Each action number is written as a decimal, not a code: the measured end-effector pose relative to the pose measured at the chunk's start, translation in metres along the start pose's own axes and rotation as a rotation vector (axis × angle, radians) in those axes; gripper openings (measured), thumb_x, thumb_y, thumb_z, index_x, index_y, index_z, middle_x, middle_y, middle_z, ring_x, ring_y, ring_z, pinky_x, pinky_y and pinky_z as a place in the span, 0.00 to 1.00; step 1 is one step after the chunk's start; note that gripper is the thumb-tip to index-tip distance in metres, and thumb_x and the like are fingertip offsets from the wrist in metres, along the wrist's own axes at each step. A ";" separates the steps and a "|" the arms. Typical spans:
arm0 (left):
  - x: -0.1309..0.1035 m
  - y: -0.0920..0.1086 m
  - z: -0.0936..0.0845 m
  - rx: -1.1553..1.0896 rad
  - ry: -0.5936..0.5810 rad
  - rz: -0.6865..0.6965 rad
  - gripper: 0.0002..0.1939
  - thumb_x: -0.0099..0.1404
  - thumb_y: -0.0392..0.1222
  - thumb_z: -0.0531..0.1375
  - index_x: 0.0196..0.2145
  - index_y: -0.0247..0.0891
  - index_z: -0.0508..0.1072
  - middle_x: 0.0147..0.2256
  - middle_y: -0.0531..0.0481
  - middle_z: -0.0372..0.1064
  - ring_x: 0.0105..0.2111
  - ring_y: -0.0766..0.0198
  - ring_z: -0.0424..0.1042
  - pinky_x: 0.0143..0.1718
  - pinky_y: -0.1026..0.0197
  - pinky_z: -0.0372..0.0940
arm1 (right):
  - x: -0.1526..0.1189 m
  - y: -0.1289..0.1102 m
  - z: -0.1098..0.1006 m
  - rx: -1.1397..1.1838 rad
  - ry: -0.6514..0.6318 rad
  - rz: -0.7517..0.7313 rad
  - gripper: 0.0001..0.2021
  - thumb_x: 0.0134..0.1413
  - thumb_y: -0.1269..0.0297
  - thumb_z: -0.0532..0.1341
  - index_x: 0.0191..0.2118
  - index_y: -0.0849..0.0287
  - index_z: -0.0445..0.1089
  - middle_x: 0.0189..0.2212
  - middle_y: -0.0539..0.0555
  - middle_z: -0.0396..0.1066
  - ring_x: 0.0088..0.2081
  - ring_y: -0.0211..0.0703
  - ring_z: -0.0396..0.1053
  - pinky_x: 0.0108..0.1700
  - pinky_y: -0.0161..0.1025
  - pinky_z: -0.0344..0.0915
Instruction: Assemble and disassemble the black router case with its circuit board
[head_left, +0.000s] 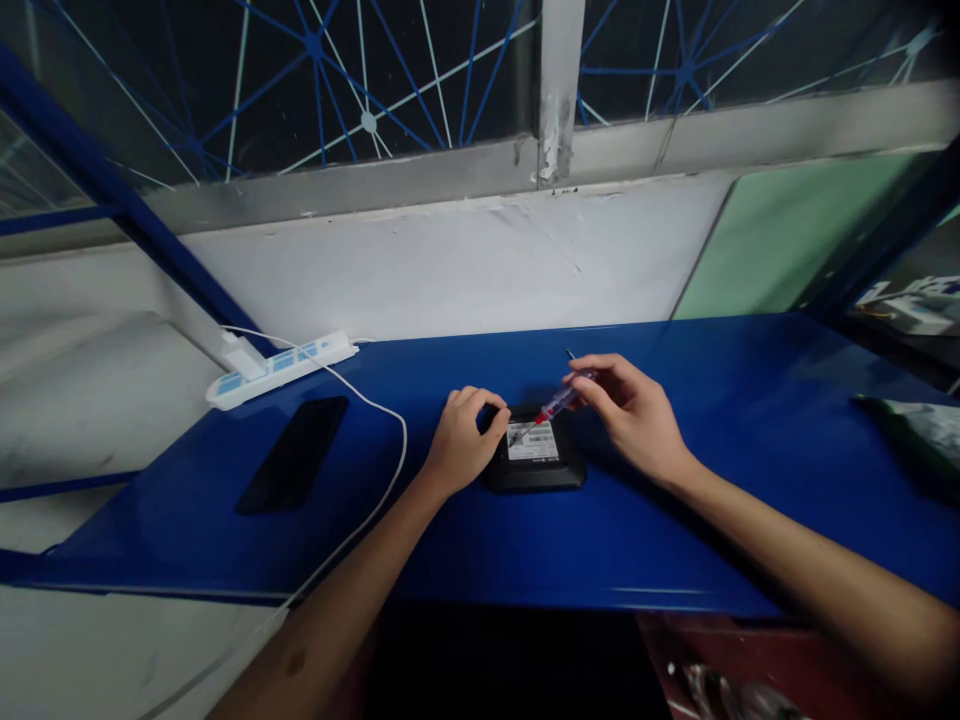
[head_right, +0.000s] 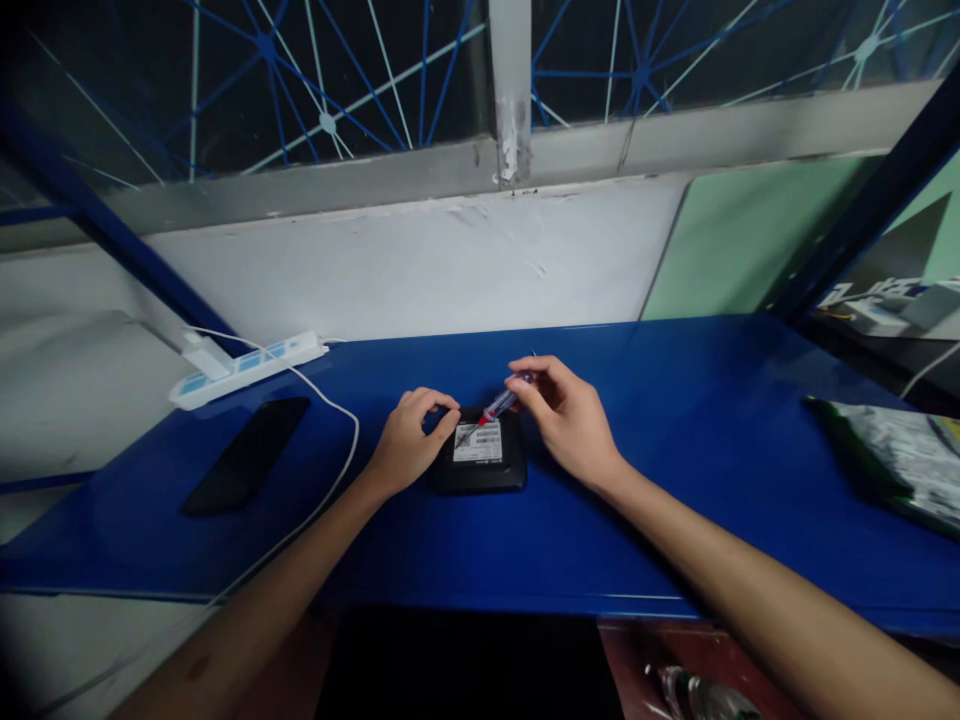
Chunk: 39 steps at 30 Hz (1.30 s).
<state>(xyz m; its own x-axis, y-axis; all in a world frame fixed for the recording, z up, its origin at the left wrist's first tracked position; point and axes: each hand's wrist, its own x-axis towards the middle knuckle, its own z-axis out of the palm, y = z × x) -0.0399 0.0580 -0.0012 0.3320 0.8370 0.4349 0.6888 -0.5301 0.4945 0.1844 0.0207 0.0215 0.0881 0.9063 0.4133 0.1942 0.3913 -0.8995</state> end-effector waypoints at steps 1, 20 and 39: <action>0.000 0.000 -0.001 -0.008 -0.022 0.003 0.04 0.67 0.37 0.58 0.37 0.41 0.74 0.39 0.51 0.74 0.42 0.56 0.69 0.48 0.51 0.64 | 0.001 0.000 -0.001 -0.014 0.014 -0.008 0.12 0.59 0.54 0.64 0.45 0.54 0.72 0.36 0.53 0.77 0.32 0.42 0.75 0.40 0.45 0.73; -0.007 0.008 -0.009 -0.090 -0.157 0.156 0.11 0.67 0.45 0.60 0.46 0.41 0.72 0.47 0.46 0.71 0.49 0.53 0.67 0.53 0.47 0.64 | 0.015 0.001 -0.025 -0.428 0.232 -0.188 0.12 0.63 0.56 0.60 0.48 0.54 0.70 0.32 0.52 0.76 0.29 0.43 0.74 0.37 0.45 0.71; -0.015 0.020 -0.016 -0.040 -0.395 0.310 0.43 0.53 0.61 0.71 0.60 0.41 0.65 0.62 0.36 0.60 0.62 0.39 0.58 0.60 0.34 0.60 | 0.012 0.010 -0.018 -0.190 0.070 -0.080 0.24 0.67 0.54 0.53 0.65 0.48 0.57 0.52 0.57 0.73 0.43 0.49 0.77 0.45 0.49 0.75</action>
<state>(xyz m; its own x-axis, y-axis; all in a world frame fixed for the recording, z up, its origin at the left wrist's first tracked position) -0.0417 0.0323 0.0145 0.7409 0.6225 0.2520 0.4962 -0.7603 0.4192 0.2051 0.0322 0.0201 0.1313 0.8575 0.4974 0.3831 0.4189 -0.8233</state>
